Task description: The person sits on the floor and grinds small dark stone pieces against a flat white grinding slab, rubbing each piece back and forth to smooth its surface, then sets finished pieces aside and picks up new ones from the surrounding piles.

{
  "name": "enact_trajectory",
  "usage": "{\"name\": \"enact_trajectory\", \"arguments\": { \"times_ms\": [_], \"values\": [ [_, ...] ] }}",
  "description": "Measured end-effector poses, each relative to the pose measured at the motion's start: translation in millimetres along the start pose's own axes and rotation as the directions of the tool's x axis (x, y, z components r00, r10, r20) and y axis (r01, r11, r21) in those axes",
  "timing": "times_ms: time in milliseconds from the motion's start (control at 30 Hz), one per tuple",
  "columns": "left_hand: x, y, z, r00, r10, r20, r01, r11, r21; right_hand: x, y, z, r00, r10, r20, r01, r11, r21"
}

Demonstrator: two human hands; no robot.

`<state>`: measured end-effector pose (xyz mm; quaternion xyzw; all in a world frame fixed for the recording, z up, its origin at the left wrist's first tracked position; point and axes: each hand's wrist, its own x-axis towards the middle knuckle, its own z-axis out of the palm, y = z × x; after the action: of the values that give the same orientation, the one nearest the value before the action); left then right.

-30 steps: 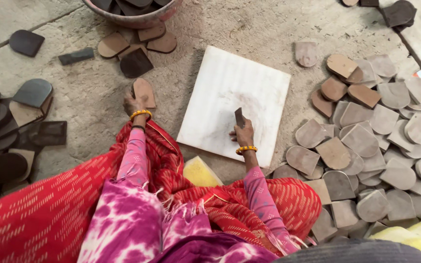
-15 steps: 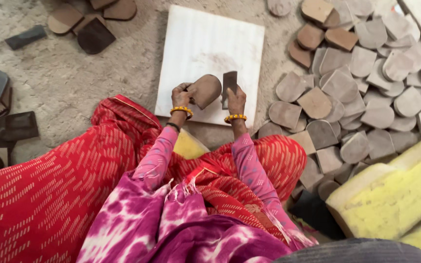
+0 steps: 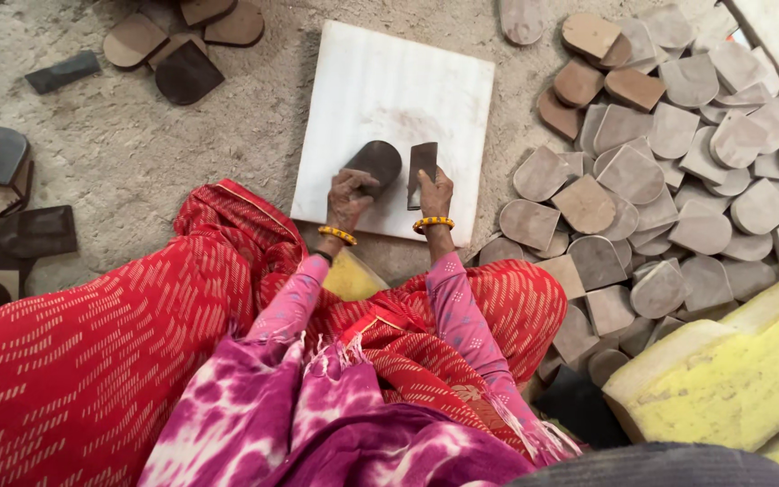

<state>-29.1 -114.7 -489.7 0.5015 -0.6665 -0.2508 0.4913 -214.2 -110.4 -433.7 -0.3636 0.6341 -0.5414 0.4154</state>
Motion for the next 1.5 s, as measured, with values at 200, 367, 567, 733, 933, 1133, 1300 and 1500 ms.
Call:
{"name": "enact_trajectory", "arguments": {
  "times_ms": [200,367,567,733,933,1133,1300,1500],
  "values": [
    [-6.5,1.5,25.9,0.623,-0.709,-0.331,0.594,0.704,-0.390,-0.7,7.1,4.8,1.000,-0.011,-0.001,0.010,0.983,-0.186],
    [10.7,-12.0,15.4,0.532,-0.846,0.041,0.658,0.382,-0.649,-5.9,1.9,13.9,0.999,0.021,-0.034,-0.029,0.968,-0.249],
    [1.0,-1.7,23.2,0.579,-0.759,0.298,0.741,0.337,-0.581,-18.6,-3.0,7.9,0.931,-0.364,-0.036,0.249,0.701,-0.668],
    [-18.7,7.7,29.6,0.566,-0.712,0.415,0.619,0.034,-0.785,-30.6,3.7,19.2,0.859,-0.424,0.287,0.430,0.294,-0.854],
    [-29.2,-10.7,44.0,0.776,-0.609,0.165,0.449,0.348,-0.823,-71.2,19.2,14.5,0.797,-0.331,0.504,0.577,0.174,-0.798],
    [-32.6,-2.8,49.2,0.706,-0.700,0.104,0.571,0.476,-0.669,-20.3,10.7,14.8,0.812,-0.233,0.536,0.566,0.091,-0.819],
    [-24.8,2.5,43.7,0.580,-0.772,0.260,0.664,0.263,-0.700,10.3,-3.2,34.0,0.778,-0.291,0.556,0.599,0.078,-0.797],
    [-36.5,-10.7,54.4,0.785,-0.620,-0.008,0.540,0.689,-0.483,-64.5,12.1,11.7,0.814,-0.231,0.533,0.575,0.193,-0.795]
  ]
}}
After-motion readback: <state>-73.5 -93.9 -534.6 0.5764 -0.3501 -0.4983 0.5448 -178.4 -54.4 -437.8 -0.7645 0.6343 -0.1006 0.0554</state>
